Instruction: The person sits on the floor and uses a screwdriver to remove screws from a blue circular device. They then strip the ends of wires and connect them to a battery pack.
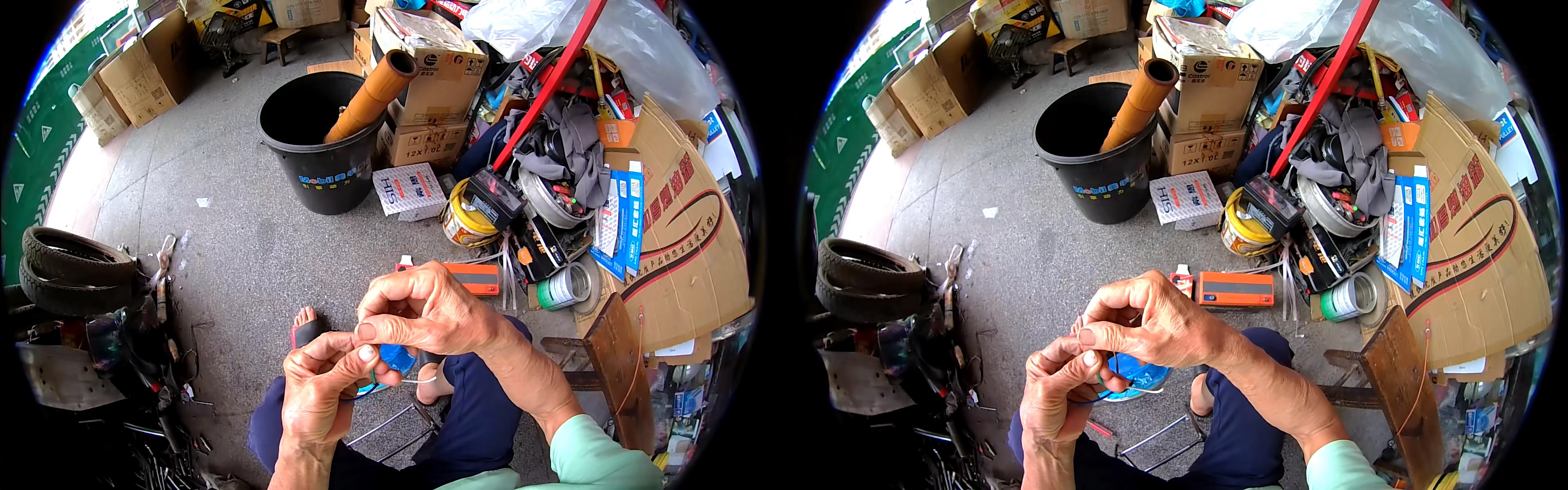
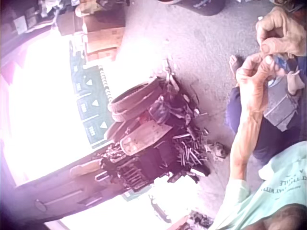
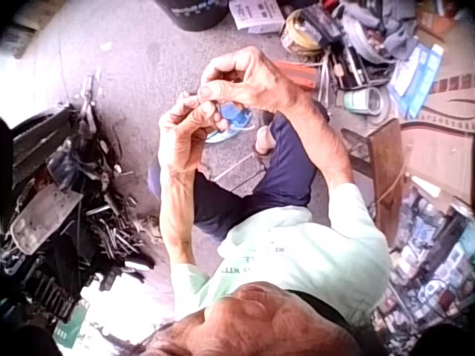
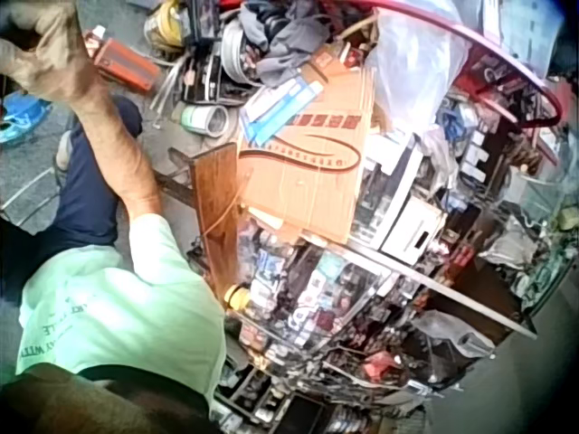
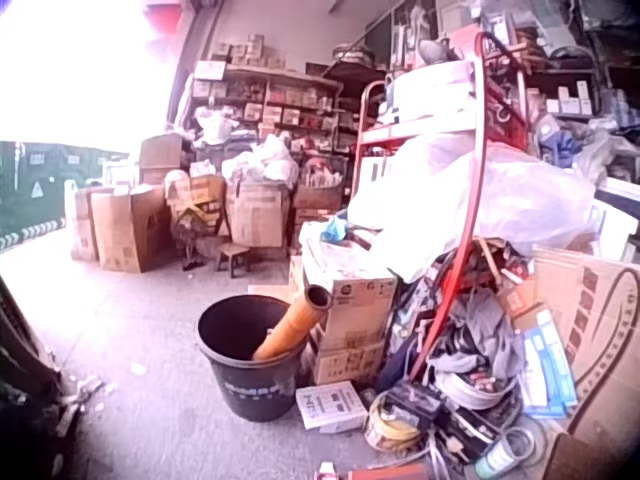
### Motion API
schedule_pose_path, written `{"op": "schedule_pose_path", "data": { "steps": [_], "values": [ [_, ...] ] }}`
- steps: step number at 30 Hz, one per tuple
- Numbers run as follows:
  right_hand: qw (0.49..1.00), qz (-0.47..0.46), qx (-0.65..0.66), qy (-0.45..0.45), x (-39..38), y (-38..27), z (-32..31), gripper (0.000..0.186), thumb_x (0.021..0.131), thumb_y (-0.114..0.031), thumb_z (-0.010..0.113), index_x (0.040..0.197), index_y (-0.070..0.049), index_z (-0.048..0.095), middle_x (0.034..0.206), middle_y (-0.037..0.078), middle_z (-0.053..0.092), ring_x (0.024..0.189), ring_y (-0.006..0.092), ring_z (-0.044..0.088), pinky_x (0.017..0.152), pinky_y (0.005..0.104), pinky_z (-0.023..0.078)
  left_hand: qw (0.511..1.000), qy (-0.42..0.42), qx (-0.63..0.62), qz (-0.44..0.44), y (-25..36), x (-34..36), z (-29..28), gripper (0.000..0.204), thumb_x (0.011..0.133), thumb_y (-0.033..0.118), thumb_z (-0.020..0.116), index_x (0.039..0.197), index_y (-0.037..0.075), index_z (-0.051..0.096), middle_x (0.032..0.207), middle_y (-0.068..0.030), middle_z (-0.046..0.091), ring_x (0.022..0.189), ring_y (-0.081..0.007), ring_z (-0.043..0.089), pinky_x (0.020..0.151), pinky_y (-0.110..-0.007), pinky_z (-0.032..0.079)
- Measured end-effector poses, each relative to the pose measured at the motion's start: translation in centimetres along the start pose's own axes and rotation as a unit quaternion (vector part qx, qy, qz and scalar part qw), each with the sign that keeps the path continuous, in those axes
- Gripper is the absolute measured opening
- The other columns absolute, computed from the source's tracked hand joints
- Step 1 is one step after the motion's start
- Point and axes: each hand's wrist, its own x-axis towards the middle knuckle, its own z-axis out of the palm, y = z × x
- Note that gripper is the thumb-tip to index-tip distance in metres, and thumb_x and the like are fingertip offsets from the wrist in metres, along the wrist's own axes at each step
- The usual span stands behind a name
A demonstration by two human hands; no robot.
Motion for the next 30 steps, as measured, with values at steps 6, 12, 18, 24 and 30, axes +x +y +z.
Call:
{"op": "schedule_pose_path", "data": {
  "steps": [6, 12, 18, 24, 30],
  "values": [
    [0.990, -0.032, 0.129, 0.048, -0.4, 0.3, 0.6, 0.020, 0.087, -0.016, 0.064, 0.086, 0.004, 0.063, 0.070, 0.005, 0.060, 0.050, 0.0054, 0.051, 0.043, 0.0190, 0.040, 0.986, 0.010, 0.119, 0.114, -0.2, 0.0, 1.6, 0.010, 0.082, 0.005, 0.065, 0.089, -0.002, 0.063, 0.074, -0.0123, 0.065, 0.066, -0.0186, 0.065, 0.053, -0.026, 0.050],
    [0.991, -0.023, 0.097, 0.085, -0.1, 0.3, 0.6, 0.017, 0.088, -0.013, 0.062, 0.090, 0.004, 0.064, 0.070, 0.005, 0.061, 0.055, 0.0072, 0.056, 0.046, 0.0203, 0.045, 0.974, 0.094, 0.113, 0.175, -0.9, 0.2, 0.9, 0.011, 0.079, 0.003, 0.069, 0.087, 0.000, 0.062, 0.070, -0.0058, 0.063, 0.058, -0.0091, 0.057, 0.049, -0.020, 0.045],
    [0.981, -0.100, -0.088, 0.141, -0.5, 0.2, 1.2, 0.011, 0.078, -0.004, 0.067, 0.087, 0.003, 0.066, 0.077, 0.006, 0.065, 0.067, 0.0086, 0.063, 0.057, 0.0195, 0.051, 0.943, 0.140, 0.172, 0.249, -0.8, 0.3, 1.0, 0.010, 0.078, 0.000, 0.070, 0.085, 0.000, 0.062, 0.069, -0.0043, 0.062, 0.057, -0.0081, 0.056, 0.050, -0.019, 0.044],
    [0.967, -0.143, -0.148, 0.150, -0.3, 0.3, 2.0, 0.007, 0.078, -0.002, 0.067, 0.083, 0.002, 0.065, 0.078, 0.004, 0.063, 0.066, 0.0062, 0.062, 0.055, 0.0186, 0.050, 0.921, 0.150, 0.238, 0.268, -0.9, 0.1, 1.1, 0.007, 0.077, -0.002, 0.069, 0.081, -0.001, 0.063, 0.069, -0.0022, 0.060, 0.059, -0.0068, 0.055, 0.052, -0.019, 0.043],
    [0.970, -0.130, -0.152, 0.139, -0.2, 0.5, 2.0, 0.004, 0.076, 0.001, 0.064, 0.079, 0.002, 0.063, 0.073, 0.003, 0.061, 0.066, 0.0063, 0.061, 0.056, 0.0194, 0.050, 0.884, 0.141, 0.314, 0.316, -1.3, -0.1, 1.2, 0.008, 0.076, -0.004, 0.070, 0.082, -0.004, 0.064, 0.074, -0.0015, 0.058, 0.064, -0.0050, 0.051, 0.061, -0.018, 0.040]
  ]
}}
